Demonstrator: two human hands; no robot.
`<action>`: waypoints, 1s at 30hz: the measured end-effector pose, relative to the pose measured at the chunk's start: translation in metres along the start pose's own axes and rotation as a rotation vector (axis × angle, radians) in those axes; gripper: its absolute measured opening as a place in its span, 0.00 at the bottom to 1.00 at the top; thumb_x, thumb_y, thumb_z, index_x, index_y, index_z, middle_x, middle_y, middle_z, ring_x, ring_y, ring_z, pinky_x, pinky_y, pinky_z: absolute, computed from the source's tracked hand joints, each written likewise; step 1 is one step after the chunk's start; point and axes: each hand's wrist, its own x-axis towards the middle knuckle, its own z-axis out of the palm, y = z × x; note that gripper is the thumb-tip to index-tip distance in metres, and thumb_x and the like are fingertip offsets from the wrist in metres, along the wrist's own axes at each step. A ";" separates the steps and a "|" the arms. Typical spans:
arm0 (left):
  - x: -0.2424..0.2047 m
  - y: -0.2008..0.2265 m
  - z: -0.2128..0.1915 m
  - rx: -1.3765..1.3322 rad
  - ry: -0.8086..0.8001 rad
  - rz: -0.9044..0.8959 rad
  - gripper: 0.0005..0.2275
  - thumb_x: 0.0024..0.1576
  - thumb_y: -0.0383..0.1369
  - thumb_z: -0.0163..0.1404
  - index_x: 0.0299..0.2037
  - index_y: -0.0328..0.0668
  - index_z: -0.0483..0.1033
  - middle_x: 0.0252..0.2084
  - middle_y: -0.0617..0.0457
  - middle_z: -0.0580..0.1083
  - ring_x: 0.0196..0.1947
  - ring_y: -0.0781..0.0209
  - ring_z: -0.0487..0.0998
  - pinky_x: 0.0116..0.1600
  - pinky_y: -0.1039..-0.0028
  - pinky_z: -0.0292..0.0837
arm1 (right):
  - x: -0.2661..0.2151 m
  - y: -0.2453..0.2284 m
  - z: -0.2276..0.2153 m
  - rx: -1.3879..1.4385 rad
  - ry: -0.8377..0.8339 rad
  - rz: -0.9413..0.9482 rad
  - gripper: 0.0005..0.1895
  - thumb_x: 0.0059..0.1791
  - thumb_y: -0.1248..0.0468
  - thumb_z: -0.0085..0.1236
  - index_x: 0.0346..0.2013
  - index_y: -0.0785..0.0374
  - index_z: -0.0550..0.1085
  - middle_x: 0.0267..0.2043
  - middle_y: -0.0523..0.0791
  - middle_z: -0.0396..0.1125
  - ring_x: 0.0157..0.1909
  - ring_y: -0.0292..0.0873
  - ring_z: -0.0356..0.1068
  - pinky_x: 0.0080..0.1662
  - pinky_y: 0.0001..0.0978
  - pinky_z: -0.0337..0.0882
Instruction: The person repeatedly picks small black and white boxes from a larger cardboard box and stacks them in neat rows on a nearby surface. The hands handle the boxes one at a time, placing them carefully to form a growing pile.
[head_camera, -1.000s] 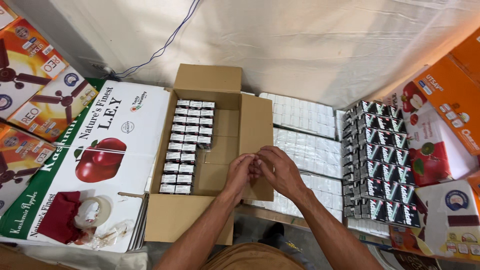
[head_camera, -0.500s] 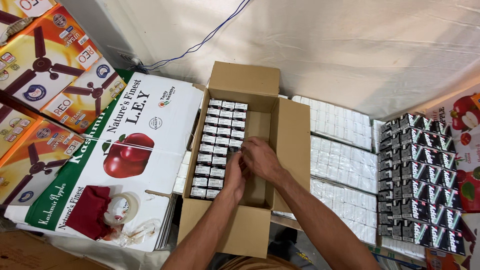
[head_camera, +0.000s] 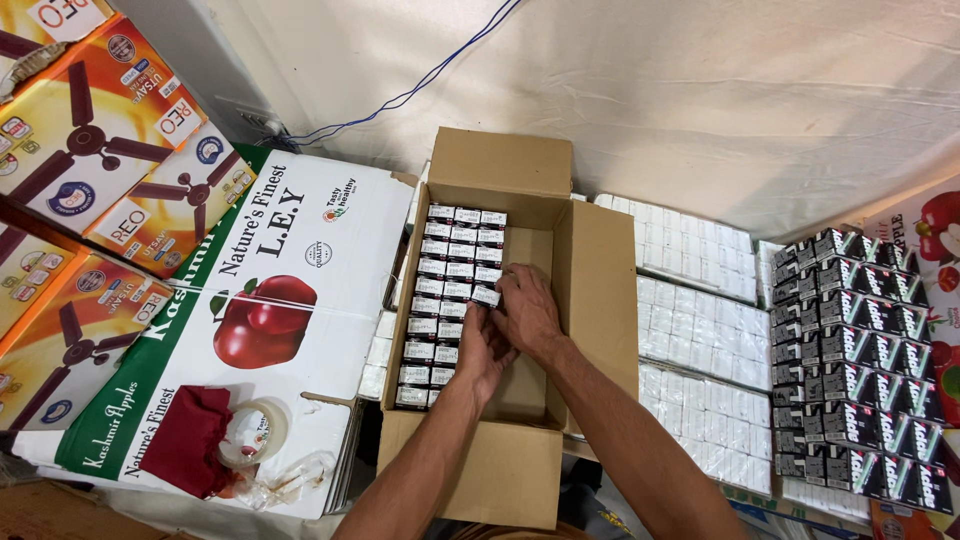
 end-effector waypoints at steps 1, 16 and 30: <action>0.003 -0.001 -0.002 0.002 -0.003 0.001 0.37 0.63 0.62 0.34 0.78 0.56 0.41 0.78 0.43 0.48 0.77 0.38 0.50 0.73 0.46 0.55 | -0.001 -0.002 -0.002 -0.001 0.004 0.001 0.17 0.48 0.61 0.61 0.48 0.59 0.69 0.66 0.51 0.55 0.70 0.60 0.55 0.65 0.56 0.62; -0.023 -0.004 0.032 -0.190 -0.009 0.189 0.14 0.59 0.34 0.59 0.48 0.50 0.65 0.47 0.47 0.71 0.52 0.45 0.78 0.49 0.68 0.76 | -0.065 -0.035 -0.074 0.282 0.295 -0.066 0.19 0.43 0.62 0.64 0.45 0.53 0.67 0.55 0.50 0.72 0.59 0.57 0.70 0.55 0.50 0.70; -0.012 -0.069 0.102 0.021 -0.320 0.038 0.21 0.59 0.55 0.53 0.42 0.45 0.77 0.30 0.53 0.77 0.23 0.64 0.80 0.25 0.83 0.78 | -0.146 0.027 -0.172 0.510 0.206 -0.076 0.46 0.41 0.56 0.73 0.70 0.57 0.62 0.68 0.54 0.60 0.70 0.63 0.59 0.68 0.61 0.56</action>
